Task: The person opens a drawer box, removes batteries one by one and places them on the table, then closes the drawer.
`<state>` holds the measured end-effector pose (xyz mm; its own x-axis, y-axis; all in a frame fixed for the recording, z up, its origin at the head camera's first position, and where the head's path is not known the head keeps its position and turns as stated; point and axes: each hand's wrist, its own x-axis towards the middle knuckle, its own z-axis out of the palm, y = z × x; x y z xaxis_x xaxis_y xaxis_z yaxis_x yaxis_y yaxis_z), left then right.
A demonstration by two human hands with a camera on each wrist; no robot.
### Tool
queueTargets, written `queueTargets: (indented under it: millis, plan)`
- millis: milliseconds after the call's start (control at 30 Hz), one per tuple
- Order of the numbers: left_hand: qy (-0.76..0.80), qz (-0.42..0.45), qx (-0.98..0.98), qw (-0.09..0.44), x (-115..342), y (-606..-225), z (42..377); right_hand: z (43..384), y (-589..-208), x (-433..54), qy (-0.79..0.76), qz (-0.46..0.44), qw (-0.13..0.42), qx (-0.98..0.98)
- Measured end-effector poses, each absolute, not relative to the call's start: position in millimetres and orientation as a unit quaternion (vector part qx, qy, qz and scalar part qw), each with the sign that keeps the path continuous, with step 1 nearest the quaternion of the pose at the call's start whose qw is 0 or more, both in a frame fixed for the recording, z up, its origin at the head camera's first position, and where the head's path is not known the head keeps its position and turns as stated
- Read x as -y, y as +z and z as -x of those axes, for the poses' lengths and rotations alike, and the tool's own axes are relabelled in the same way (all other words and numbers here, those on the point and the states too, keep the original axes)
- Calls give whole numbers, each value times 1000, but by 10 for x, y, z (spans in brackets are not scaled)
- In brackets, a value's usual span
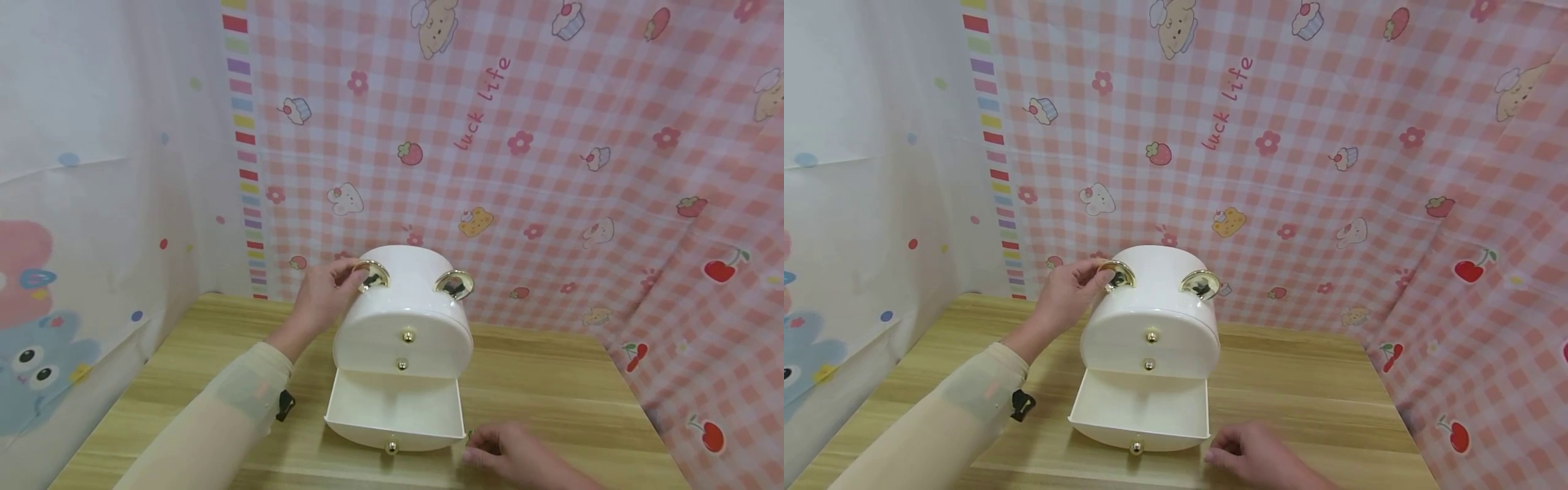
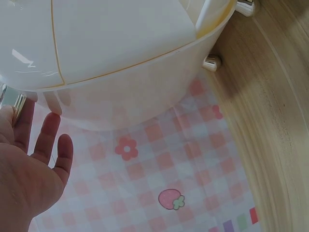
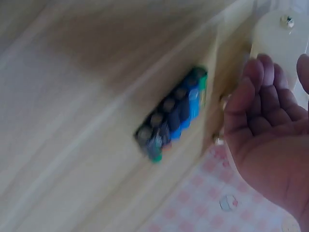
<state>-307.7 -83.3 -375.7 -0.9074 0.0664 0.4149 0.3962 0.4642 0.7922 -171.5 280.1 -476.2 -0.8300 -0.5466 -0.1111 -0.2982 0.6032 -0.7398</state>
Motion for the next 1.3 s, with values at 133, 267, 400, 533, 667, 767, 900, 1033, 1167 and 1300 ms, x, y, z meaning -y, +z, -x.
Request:
queueTargets:
  millis: [133, 267, 400, 533, 667, 767, 900, 1033, 1167, 1300]
  plan:
    - [-500, 133, 840, 161, 829, -3761, 3079, 1678, -4792, -2677, -444, 190, 241, -842]
    - [-499, 137, 839, 166, 825, -3760, 3079, 1683, -4874, -2573, -510, 154, 290, -795]
    - [-497, 141, 839, 172, 825, -3760, 3081, 1674, -4919, -2462, -561, 115, 324, -753]
    - [-497, 140, 839, 172, 831, -3765, 3094, 1659, -4951, -2304, -590, 69, 344, -727]
    - [-496, 134, 842, 167, 838, -3771, 3102, 1631, -5039, -2085, -615, 29, 350, -706]
    - [-495, 131, 843, 163, 835, -3772, 3099, 1593, -5110, -1912, -629, -15, 342, -698]
    - [-495, 127, 846, 155, 828, -3771, 3091, 1555, -5164, -1742, -634, -54, 335, -694]
    - [-495, 125, 847, 152, 825, -3763, 3088, 1543, -5157, -1665, -632, -47, 327, -701]
    - [-489, 131, 847, 161, 827, -3764, 3100, 1603, -5136, -1654, -644, -31, 310, -699]
    - [-487, 134, 847, 167, 832, -3777, 3109, 1731, -5139, -1658, -666, -40, 305, -680]
